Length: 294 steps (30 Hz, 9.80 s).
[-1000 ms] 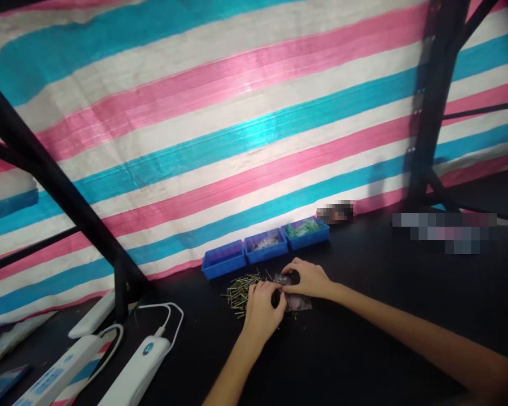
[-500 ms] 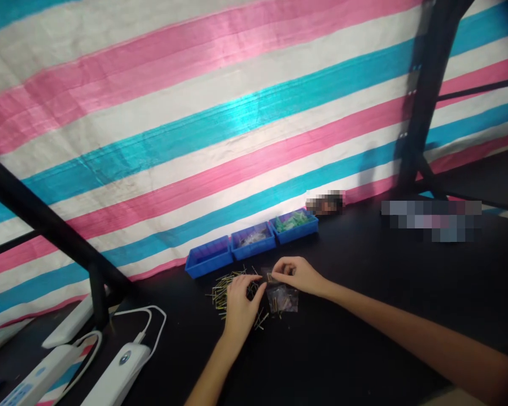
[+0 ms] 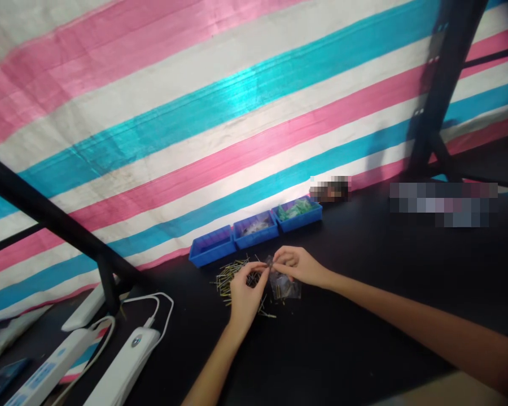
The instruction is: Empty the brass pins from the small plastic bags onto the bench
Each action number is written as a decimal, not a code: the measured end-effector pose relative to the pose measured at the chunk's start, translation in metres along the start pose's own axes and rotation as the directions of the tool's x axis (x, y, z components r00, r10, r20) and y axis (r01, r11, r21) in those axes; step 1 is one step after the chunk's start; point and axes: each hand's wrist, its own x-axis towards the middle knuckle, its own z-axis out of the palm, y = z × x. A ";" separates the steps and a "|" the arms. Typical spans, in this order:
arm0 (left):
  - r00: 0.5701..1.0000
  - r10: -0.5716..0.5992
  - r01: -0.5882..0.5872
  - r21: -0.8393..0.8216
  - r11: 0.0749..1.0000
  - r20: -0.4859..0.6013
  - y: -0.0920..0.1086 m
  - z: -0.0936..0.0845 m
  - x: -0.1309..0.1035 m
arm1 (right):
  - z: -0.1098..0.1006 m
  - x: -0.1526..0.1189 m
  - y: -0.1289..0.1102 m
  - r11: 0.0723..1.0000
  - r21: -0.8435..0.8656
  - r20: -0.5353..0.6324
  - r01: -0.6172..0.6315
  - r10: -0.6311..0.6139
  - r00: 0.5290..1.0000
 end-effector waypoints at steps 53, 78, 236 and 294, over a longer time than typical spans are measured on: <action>0.989 0.140 -0.148 0.221 0.964 0.054 0.012 0.007 -0.015 | -0.013 0.100 -0.001 0.212 -0.967 0.090 0.144 -0.245 0.965; 0.989 0.146 -0.151 0.273 0.950 0.038 0.011 -0.002 -0.010 | -0.017 0.086 -0.050 0.216 -0.957 0.196 0.196 -0.023 0.980; 0.942 -0.269 0.254 -0.097 0.962 -0.200 -0.012 -0.042 0.022 | -0.039 0.097 -0.045 0.958 -0.239 0.060 -0.161 0.180 0.982; 0.943 -0.108 -0.008 0.346 0.938 0.315 -0.030 -0.016 0.002 | -0.007 -0.005 -0.002 0.441 -0.869 0.226 0.225 -0.051 0.973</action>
